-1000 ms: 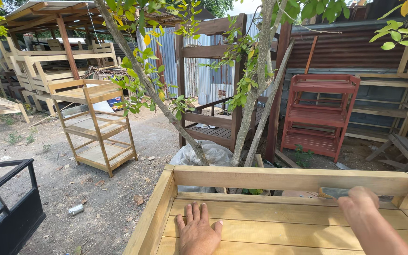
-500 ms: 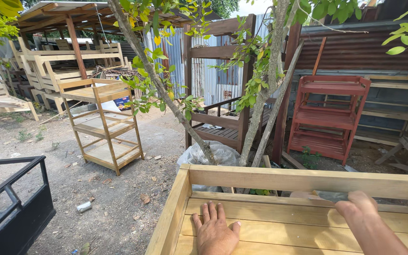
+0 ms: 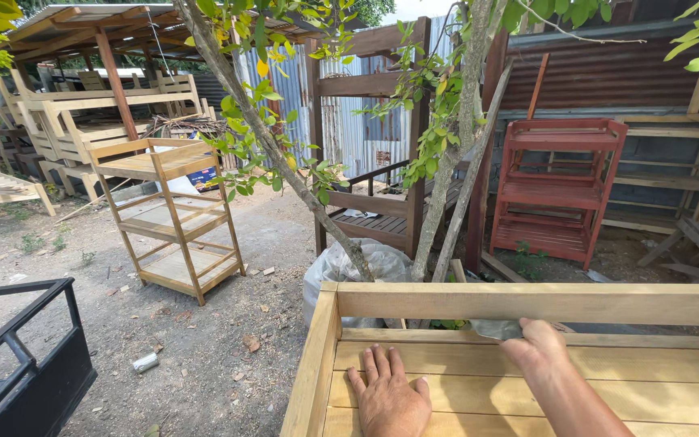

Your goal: The person sands the surface and edges of a wooden shelf unit using a sanding block. They move the block back and forth across the top planks and along the frame edges to smooth the wood.

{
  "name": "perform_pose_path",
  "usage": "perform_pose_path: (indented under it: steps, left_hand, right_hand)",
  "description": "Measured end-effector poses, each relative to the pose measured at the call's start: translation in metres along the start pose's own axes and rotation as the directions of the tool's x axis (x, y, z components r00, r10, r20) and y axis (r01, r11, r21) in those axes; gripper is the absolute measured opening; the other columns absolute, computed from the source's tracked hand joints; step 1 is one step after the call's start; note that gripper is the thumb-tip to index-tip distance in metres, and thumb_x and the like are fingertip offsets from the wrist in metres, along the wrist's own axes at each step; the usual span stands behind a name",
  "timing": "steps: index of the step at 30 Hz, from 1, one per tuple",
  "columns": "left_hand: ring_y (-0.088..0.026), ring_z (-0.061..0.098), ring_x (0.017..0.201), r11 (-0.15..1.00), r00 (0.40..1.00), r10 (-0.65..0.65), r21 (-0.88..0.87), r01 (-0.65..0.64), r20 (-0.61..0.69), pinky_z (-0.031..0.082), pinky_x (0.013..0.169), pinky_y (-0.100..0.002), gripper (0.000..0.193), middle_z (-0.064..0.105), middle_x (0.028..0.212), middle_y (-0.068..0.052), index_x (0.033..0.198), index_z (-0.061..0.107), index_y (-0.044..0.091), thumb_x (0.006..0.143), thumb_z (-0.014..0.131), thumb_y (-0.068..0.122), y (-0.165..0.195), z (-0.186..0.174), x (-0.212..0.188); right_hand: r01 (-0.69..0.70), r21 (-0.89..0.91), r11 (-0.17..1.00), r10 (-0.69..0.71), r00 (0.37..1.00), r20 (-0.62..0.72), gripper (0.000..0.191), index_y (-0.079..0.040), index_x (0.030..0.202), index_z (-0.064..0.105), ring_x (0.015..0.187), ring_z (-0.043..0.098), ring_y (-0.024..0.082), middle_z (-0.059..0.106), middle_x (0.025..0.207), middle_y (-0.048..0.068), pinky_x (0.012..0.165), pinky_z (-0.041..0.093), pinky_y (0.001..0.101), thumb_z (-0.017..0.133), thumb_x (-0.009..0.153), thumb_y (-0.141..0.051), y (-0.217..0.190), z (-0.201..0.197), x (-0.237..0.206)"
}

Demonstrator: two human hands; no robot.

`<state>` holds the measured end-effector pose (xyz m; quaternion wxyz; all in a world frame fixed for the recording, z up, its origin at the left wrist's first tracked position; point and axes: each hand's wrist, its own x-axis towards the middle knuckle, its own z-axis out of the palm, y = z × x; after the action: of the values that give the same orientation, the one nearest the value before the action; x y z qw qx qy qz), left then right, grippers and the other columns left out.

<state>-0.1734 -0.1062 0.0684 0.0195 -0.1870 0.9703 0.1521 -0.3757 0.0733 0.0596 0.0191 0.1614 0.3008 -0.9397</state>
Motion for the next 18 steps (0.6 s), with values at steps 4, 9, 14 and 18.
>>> perform_pose_path:
  steps: [4,9,14,18]
  left_hand:
    - [-0.030,0.001,0.159,1.000,0.999,-0.001,-0.025,0.000,-0.042,-0.003,0.125,-0.058,0.084,0.009,0.171,-0.017,0.162,0.010,-0.002,0.102,0.038,0.049,-0.002,0.003,0.001]
    - [-0.031,-0.002,0.159,0.999,1.000,-0.012,-0.046,0.011,-0.018,-0.003,0.126,-0.056,0.087,0.007,0.171,-0.019,0.161,0.010,-0.004,0.102,0.042,0.050,-0.002,-0.003,0.000]
    - [-0.032,-0.003,0.159,0.996,0.999,-0.019,-0.082,0.016,-0.034,-0.004,0.127,-0.054,0.086,0.006,0.172,-0.018,0.161,0.011,-0.004,0.101,0.043,0.049,-0.002,-0.007,-0.001]
    - [-0.033,-0.006,0.159,0.998,0.999,-0.035,-0.050,0.035,-0.004,-0.008,0.126,-0.054,0.087,0.004,0.171,-0.022,0.161,0.007,-0.006,0.102,0.040,0.048,-0.002,-0.003,0.002]
  right_hand:
    - [0.182,-0.026,0.983,-0.183,0.982,-0.045,0.037,-0.006,0.131,0.052,0.121,0.063,0.032,0.057,0.133,0.012,0.098,0.053,0.0674,0.030,0.103,0.003,-0.008,-0.008,-0.008]
    - [0.050,0.125,0.991,-0.062,0.994,0.095,0.036,-0.003,0.134,0.050,0.120,0.062,0.035,0.055,0.136,0.018,0.106,0.050,0.0637,0.034,0.102,0.004,0.080,0.037,-0.007]
    - [-0.150,0.163,0.975,0.133,0.985,0.111,0.036,-0.005,0.138,0.049,0.123,0.062,0.036,0.058,0.141,0.018,0.108,0.048,0.0650,0.033,0.105,-0.004,0.067,0.030,-0.009]
    - [0.014,0.172,0.985,-0.014,1.000,-0.006,0.037,-0.003,0.143,0.042,0.128,0.063,0.038,0.054,0.143,0.019,0.104,0.048,0.0686,0.029,0.108,-0.004,0.037,0.019,-0.026]
